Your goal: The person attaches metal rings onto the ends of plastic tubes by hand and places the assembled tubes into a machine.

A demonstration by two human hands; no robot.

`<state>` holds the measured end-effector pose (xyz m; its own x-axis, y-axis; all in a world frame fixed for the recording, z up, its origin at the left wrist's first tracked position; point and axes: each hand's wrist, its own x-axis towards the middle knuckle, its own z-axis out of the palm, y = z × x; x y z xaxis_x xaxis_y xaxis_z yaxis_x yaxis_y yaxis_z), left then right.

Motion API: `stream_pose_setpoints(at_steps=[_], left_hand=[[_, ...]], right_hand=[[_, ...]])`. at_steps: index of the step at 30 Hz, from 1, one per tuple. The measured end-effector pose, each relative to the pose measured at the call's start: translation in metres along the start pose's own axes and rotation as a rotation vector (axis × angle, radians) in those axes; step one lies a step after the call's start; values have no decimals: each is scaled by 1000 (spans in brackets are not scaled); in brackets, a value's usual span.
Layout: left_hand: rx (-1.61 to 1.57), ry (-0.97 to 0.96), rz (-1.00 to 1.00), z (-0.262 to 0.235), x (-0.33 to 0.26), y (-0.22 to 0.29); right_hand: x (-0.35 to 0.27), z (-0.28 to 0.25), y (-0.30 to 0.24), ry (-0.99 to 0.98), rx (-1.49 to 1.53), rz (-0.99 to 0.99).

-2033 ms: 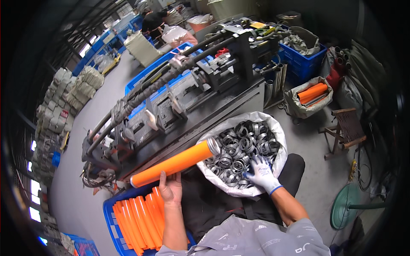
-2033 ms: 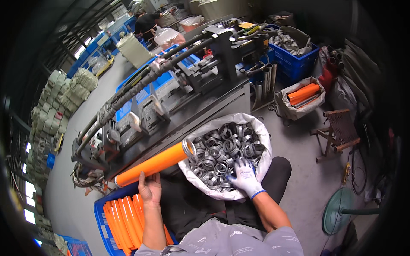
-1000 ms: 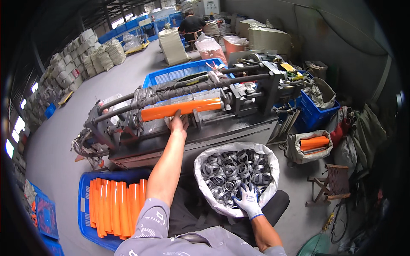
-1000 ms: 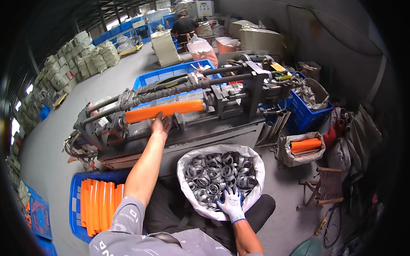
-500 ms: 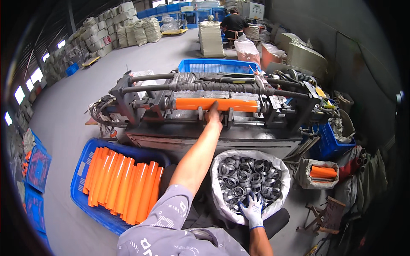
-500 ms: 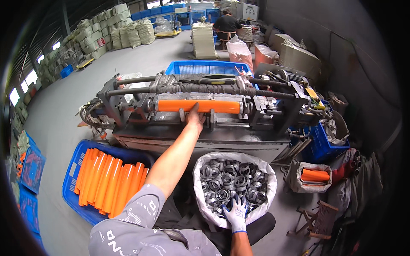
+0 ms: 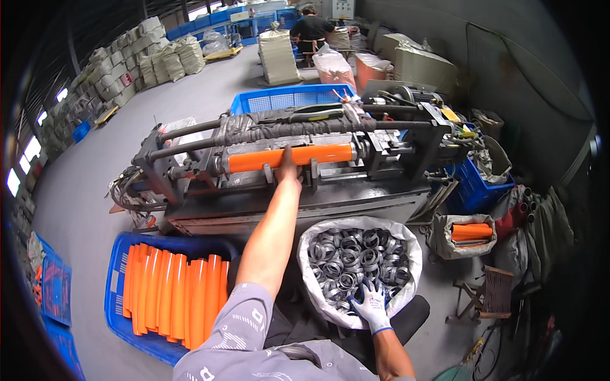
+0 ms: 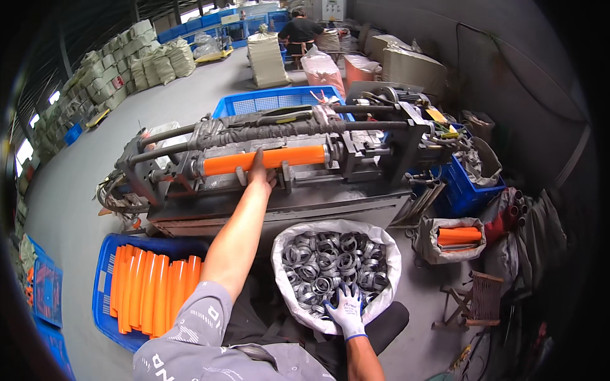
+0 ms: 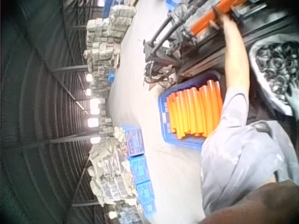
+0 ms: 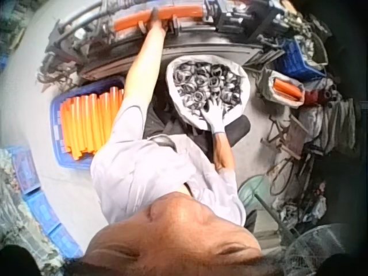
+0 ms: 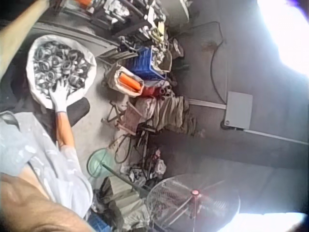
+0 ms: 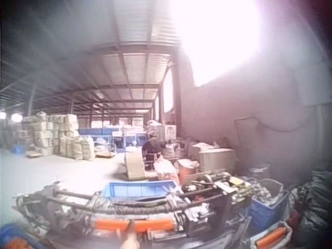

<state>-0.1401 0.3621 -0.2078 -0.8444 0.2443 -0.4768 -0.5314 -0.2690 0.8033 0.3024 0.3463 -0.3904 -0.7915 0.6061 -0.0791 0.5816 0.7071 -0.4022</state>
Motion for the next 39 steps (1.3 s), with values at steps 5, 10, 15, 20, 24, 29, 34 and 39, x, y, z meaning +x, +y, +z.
stream_pose_setpoints(at_steps=[5,10,15,20,24,29,34,39], left_hand=[[-8,-46,44,-38,-3,0],[87,-211,518,-101,-73,-104],[460,154,644,-327,-154,-112],[1231,535,384,-501,-170,-82],[1615,469,205,-519,-193,-96],[1571,510,94,-492,-186,-83],[1644,520,91,-513,-180,-68],[1452,523,-36,-537,-181,-35]], right_hand=[[5,6,-8,-17,20,-56],[0,-4,8,91,-6,-9],[15,-1,-12,108,-15,-20],[35,-21,25,-35,34,57],[63,-93,-1,291,-197,2],[84,-51,76,87,-532,251],[76,-83,46,70,-410,270],[70,-76,73,16,-386,102]])
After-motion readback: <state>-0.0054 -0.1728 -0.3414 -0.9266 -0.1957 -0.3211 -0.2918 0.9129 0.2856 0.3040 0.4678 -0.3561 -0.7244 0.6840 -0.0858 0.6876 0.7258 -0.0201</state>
